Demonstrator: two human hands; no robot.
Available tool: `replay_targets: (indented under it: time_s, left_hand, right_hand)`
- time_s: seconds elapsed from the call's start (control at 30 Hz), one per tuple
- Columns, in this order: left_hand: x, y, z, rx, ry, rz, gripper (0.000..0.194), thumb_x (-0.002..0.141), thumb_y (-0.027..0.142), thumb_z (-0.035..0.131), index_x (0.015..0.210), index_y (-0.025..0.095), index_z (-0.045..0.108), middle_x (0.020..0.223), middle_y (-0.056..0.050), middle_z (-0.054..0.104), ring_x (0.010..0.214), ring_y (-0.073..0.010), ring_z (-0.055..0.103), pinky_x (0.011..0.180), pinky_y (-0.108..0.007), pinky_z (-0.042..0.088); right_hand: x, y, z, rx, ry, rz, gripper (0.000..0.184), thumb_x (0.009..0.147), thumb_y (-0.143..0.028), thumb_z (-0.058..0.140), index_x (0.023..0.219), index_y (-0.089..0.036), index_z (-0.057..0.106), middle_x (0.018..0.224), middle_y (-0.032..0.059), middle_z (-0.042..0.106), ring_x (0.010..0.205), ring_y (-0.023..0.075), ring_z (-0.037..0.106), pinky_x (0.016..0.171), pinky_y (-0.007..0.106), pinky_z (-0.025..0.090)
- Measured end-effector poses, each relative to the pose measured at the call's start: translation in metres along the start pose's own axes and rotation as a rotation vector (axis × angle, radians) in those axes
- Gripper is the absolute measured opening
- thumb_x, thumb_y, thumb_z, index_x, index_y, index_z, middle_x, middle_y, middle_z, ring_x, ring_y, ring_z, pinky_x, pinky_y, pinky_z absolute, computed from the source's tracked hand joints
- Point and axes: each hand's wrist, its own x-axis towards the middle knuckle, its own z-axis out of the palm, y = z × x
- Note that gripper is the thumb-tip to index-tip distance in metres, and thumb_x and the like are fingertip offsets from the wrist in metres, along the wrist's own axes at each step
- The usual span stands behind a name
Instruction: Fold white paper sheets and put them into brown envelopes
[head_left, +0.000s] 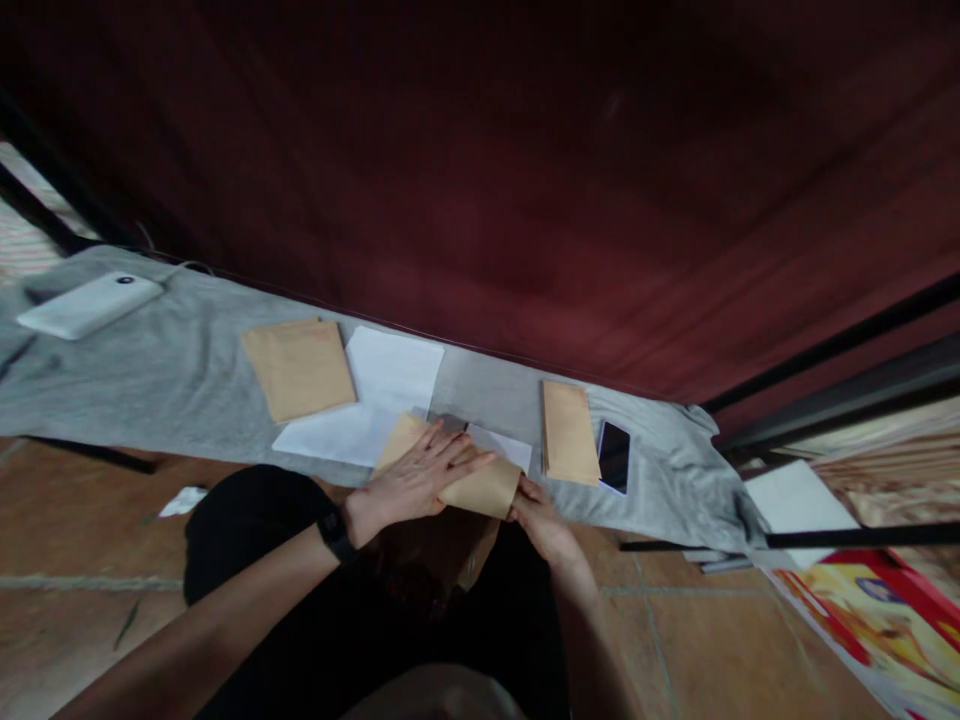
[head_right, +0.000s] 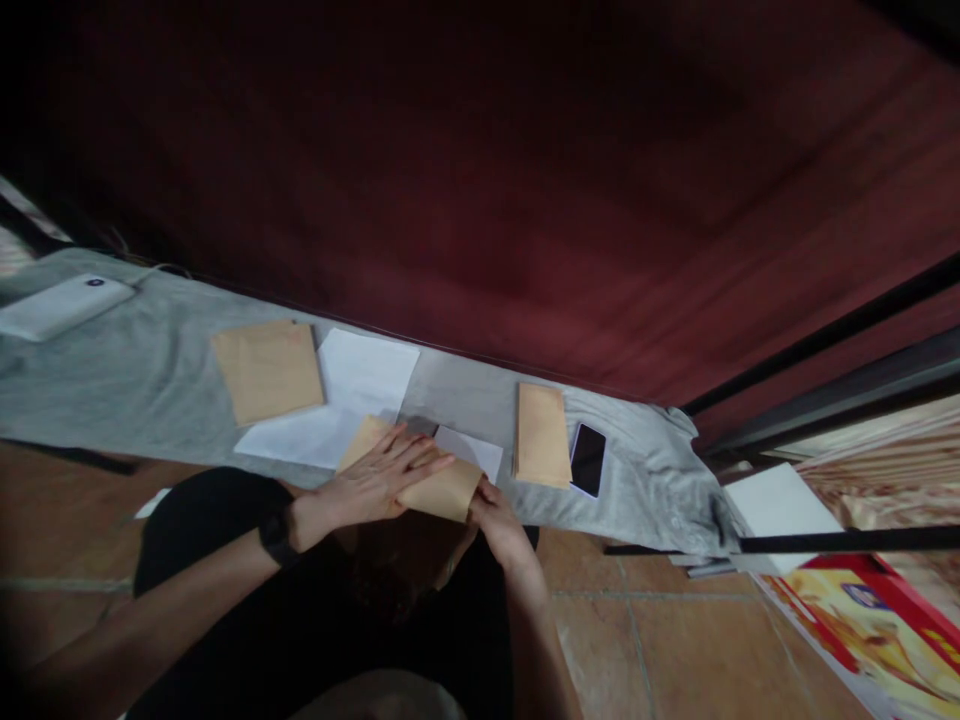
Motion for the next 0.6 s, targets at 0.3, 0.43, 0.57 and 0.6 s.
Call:
replay_targets:
  time_s: [0.3,0.43,0.57,0.6]
  left_hand:
    - [-0.045,-0.056,0.024,0.021,0.043,-0.329,0.105,0.071,0.027,0.071,0.16,0.023,0.015,0.149,-0.016,0.046,0.139,-0.0361,0.041,0.12,-0.057,0.021]
    - [-0.055,-0.066,0.03,0.011,0.024,-0.364,0.105,0.071,0.028,0.07,0.16,0.023,0.014,0.149,-0.016,0.046,0.139,-0.0363,0.041,0.118,-0.058,0.023]
    - [-0.055,-0.068,0.032,0.004,-0.016,-0.358,0.105,0.07,0.029,0.07,0.16,0.024,0.016,0.15,-0.016,0.045,0.139,-0.0366,0.041,0.118,-0.059,0.023]
    - [-0.055,-0.069,0.033,0.004,-0.018,-0.36,0.105,0.069,0.028,0.069,0.159,0.024,0.016,0.151,-0.016,0.045,0.139,-0.0367,0.041,0.118,-0.059,0.022]
  right_hand:
    - [0.022,0.006,-0.021,-0.849,0.49,-0.053,0.031,0.09,-0.035,0.061,0.113,-0.015,0.065,0.106,0.0144,0.07,0.091,0.0254,0.07,0.08,0.036,0.055]
    - [0.03,0.018,-0.002,-1.241,0.598,-0.033,0.044,0.09,-0.037,0.068,0.123,-0.009,0.059,0.124,0.0263,0.063,0.107,0.033,0.067,0.085,0.039,0.054]
    - [0.04,0.022,0.007,-1.36,0.641,-0.029,0.052,0.085,-0.039,0.075,0.121,-0.006,0.057,0.119,0.0295,0.065,0.11,0.0364,0.066,0.089,0.041,0.053]
    - [0.042,0.021,0.006,-1.355,0.645,-0.014,0.051,0.084,-0.039,0.076,0.119,-0.007,0.057,0.115,0.0279,0.067,0.108,0.0358,0.067,0.088,0.041,0.053]
